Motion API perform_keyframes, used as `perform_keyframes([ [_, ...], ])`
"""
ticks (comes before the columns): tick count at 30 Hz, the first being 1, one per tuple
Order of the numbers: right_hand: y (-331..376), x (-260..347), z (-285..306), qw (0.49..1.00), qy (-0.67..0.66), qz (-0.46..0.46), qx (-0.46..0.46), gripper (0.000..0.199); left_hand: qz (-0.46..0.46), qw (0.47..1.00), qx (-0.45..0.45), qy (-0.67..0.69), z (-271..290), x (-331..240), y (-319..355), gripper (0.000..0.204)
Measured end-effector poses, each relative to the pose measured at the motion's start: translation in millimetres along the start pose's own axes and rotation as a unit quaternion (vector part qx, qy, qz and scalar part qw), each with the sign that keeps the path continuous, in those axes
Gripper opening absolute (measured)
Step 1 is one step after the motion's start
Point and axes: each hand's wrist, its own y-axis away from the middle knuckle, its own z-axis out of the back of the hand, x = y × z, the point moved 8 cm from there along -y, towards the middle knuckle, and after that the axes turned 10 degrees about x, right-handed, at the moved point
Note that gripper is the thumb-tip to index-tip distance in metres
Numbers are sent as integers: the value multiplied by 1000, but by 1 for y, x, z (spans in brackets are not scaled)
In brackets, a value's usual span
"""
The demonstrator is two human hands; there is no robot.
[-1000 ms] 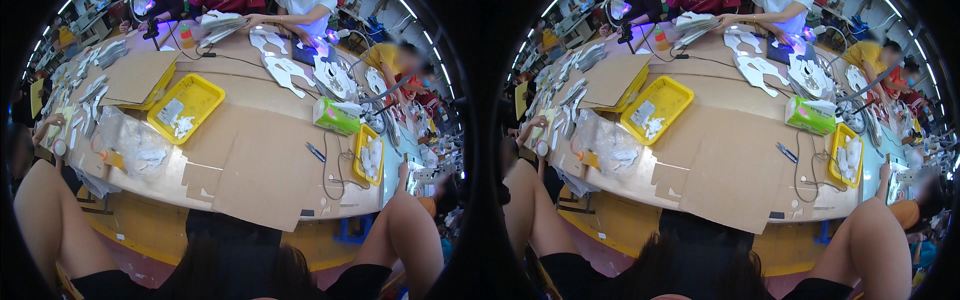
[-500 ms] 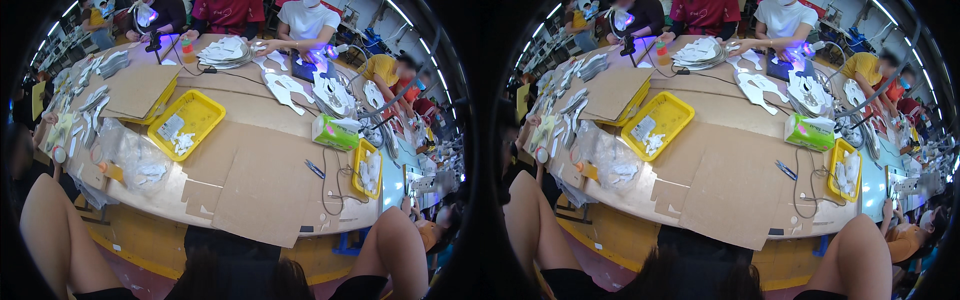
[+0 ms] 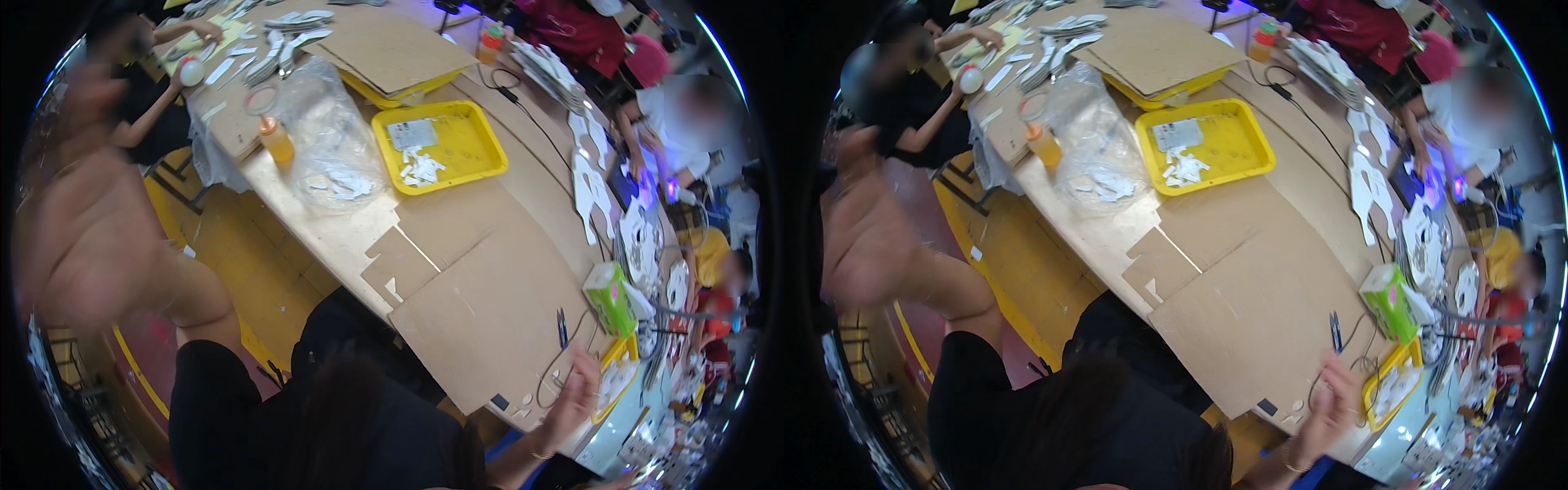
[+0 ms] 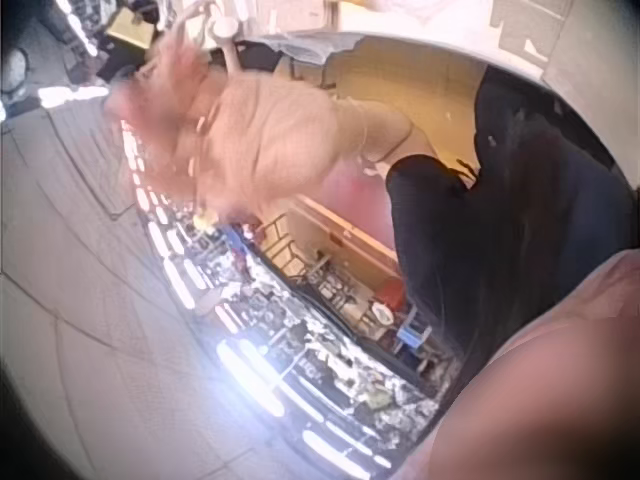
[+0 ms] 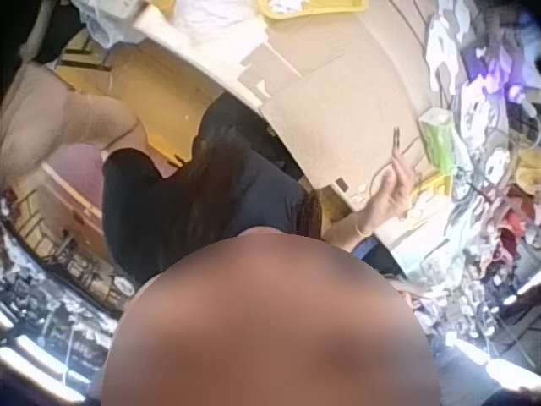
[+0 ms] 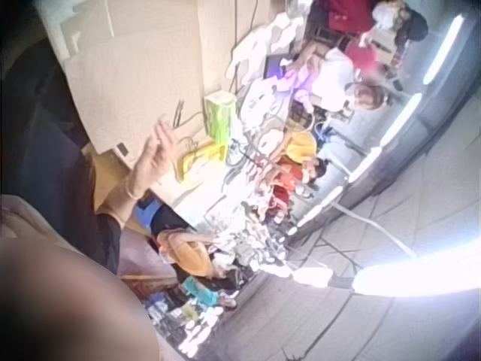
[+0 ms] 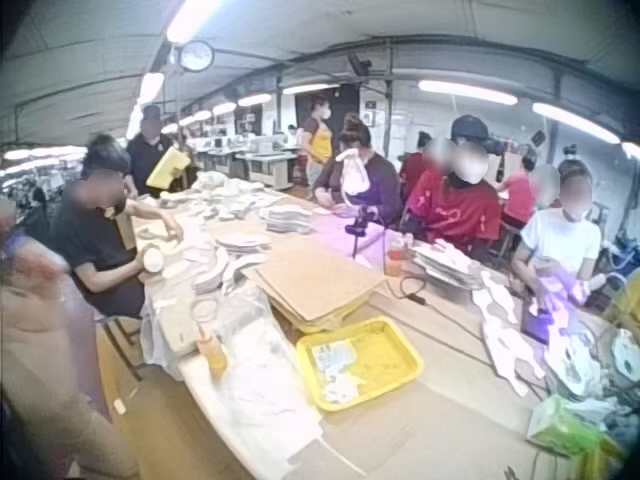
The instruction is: The person repeatedly picks small white components from a yellow tray and places them onto a cardboard sheet on the table. The hands manipulate the pieces one at a time, aligning them in a row.
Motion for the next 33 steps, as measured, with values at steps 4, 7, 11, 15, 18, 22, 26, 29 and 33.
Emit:
perform_keyframes([
  [4, 33, -53, -72, 973, -131, -163, 95, 14, 339, 939, 10, -57, -9, 103, 100, 37],
  [7, 40, -50, -110, 955, -163, -183, 164, 15, 554, 825, 87, 62, -64, 149, 184, 18],
  [11, 33, -34, -138, 942, -115, -144, 280, 20, 611, 701, 359, 76, -163, 139, 249, 20],
  [15, 30, -25, -148, 929, -115, -106, 335, 27, 644, 524, 433, 350, -253, 75, 284, 17],
  [18, 34, -28, -144, 926, -142, -115, 330, 31, 633, 510, 438, 385, -279, 70, 282, 18],
  [22, 50, -47, -121, 939, -153, -170, 257, 30, 649, 532, 391, 378, -278, 82, 280, 17],
  [26, 91, -83, -64, 958, -6, -255, 133, 30, 689, 536, 347, 341, -248, 103, 290, 15],
  [29, 133, -110, -20, 930, 148, -336, 15, 28, 716, 440, 424, 337, -232, 83, 322, 19],
  [33, 178, -140, -4, 857, 189, -479, -2, 35, 686, 287, 543, 390, -248, 31, 361, 26],
])
